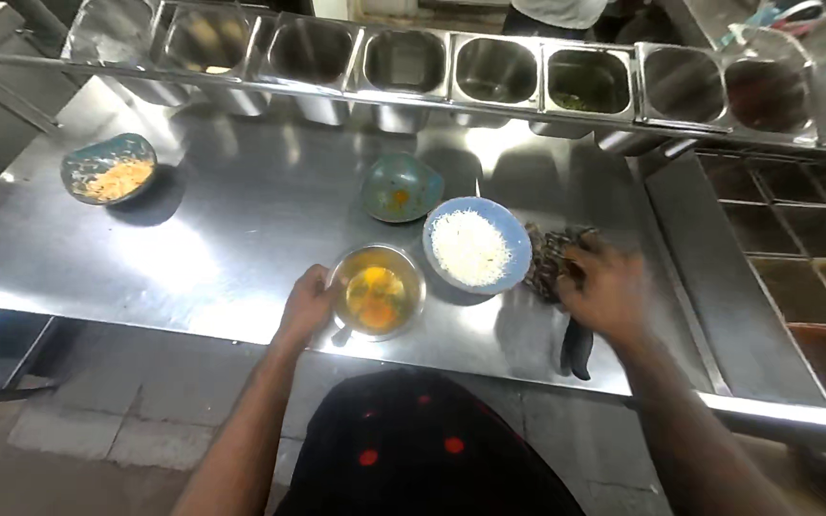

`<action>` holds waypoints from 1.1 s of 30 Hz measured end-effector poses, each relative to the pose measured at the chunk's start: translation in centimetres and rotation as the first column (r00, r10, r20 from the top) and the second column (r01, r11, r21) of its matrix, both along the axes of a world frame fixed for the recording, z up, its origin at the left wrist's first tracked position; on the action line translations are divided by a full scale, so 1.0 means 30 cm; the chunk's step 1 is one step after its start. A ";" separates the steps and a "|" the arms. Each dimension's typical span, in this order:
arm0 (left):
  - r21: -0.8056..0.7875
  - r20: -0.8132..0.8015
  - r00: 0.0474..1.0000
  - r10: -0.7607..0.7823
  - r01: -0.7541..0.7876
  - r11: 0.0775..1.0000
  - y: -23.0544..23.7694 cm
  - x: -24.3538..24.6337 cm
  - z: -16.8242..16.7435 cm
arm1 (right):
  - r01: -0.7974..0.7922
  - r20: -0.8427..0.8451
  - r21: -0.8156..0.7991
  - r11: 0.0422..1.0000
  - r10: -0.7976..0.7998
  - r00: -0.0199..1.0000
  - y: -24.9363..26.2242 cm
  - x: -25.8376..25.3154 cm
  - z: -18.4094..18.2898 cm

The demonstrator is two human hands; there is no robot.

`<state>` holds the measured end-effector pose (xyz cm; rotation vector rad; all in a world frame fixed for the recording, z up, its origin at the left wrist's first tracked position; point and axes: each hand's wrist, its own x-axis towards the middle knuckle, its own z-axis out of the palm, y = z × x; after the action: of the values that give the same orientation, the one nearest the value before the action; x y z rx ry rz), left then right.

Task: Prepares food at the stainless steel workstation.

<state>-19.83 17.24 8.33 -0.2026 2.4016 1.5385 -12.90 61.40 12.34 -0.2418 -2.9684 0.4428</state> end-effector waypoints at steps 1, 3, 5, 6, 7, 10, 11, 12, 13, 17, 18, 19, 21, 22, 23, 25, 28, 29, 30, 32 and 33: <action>0.036 -0.026 0.999 0.039 -0.038 0.999 0.004 0.014 -0.011 | -0.092 -0.049 -0.108 0.990 0.087 0.995 -0.103 0.030 0.007; 0.118 -0.075 0.987 0.141 -0.131 0.984 0.026 0.045 -0.024 | -0.197 0.072 -0.501 0.843 0.267 0.961 -0.375 0.099 0.025; 0.179 -0.111 0.957 0.267 -0.245 0.953 0.055 0.079 -0.037 | 0.036 0.370 -0.812 0.582 0.466 0.804 -0.624 0.123 0.012; 0.194 -0.127 0.938 0.322 -0.295 0.936 0.068 0.094 -0.040 | 0.205 0.442 -0.868 0.453 0.514 0.735 -0.717 0.120 -0.008; 0.194 -0.146 0.920 0.363 -0.333 0.923 0.078 0.111 -0.041 | 0.368 0.487 -0.873 0.321 0.523 0.699 -0.783 0.115 -0.029; 0.190 -0.192 0.893 0.407 -0.373 0.908 0.090 0.156 -0.022 | 0.619 0.577 -0.784 0.051 0.430 0.694 -0.836 0.076 -0.023; 0.196 -0.192 0.890 0.413 -0.377 0.905 0.093 0.170 -0.015 | 0.641 0.597 -0.767 0.031 0.401 0.694 -0.825 0.067 -0.015; 0.199 -0.192 0.889 0.415 -0.379 0.904 0.094 0.179 -0.013 | 0.643 0.609 -0.764 0.051 0.385 0.693 -0.806 0.060 -0.010; 0.199 -0.197 0.887 0.418 -0.382 0.903 0.093 0.183 -0.013 | 0.619 0.612 -0.777 0.115 0.371 0.699 -0.779 0.053 -0.011; 0.212 -0.195 0.877 0.439 -0.399 0.892 0.062 0.163 -0.011 | 0.053 0.496 -0.681 0.730 0.407 0.767 -0.603 -0.024 0.015; 0.219 -0.190 0.877 0.441 -0.400 0.890 0.052 0.155 -0.008 | -0.127 0.454 -0.534 0.836 0.409 0.792 -0.568 -0.053 0.040; 0.222 -0.185 0.879 0.438 -0.397 0.891 0.043 0.148 -0.005 | -0.249 0.406 -0.378 0.892 0.402 0.821 -0.545 -0.077 0.064; 0.218 -0.172 0.886 0.430 -0.392 0.894 0.031 0.133 -0.005 | -0.333 0.348 -0.148 0.931 0.364 0.864 -0.536 -0.106 0.088; 0.215 -0.163 0.888 0.430 -0.393 0.894 0.028 0.125 -0.004 | -0.348 0.359 -0.103 0.932 0.361 0.861 -0.539 -0.114 0.085; 0.208 -0.158 0.890 0.427 -0.393 0.896 0.027 0.120 -0.003 | -0.352 0.400 -0.127 0.927 0.373 0.837 -0.544 -0.119 0.080; 0.202 -0.161 0.894 0.419 -0.385 0.900 0.028 0.114 0.005 | -0.283 0.440 -0.296 0.912 0.393 0.807 -0.550 -0.129 0.066; 0.174 -0.173 0.891 0.419 -0.391 0.904 0.030 0.112 0.012 | -0.248 0.421 -0.341 0.907 0.383 0.822 -0.549 -0.142 0.044; 0.170 -0.181 0.887 0.424 -0.396 0.902 0.029 0.114 0.014 | -0.236 0.427 -0.407 0.882 0.412 0.805 -0.546 -0.146 0.035; 0.169 -0.184 0.885 0.428 -0.400 0.901 0.027 0.115 0.016 | -0.212 0.415 -0.464 0.860 0.422 0.806 -0.546 -0.147 0.025; 0.165 -0.176 0.885 0.432 -0.406 0.899 0.022 0.112 0.021 | -0.211 0.385 -0.446 0.870 0.399 0.832 -0.548 -0.160 0.024; 0.169 -0.171 0.883 0.438 -0.412 0.896 0.021 0.113 0.021 | -0.226 0.395 -0.425 0.876 0.405 0.825 -0.550 -0.164 0.030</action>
<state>-16.45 17.87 8.96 -0.6101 2.5196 1.9857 -17.82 44.89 13.24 0.1565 -3.3927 1.1346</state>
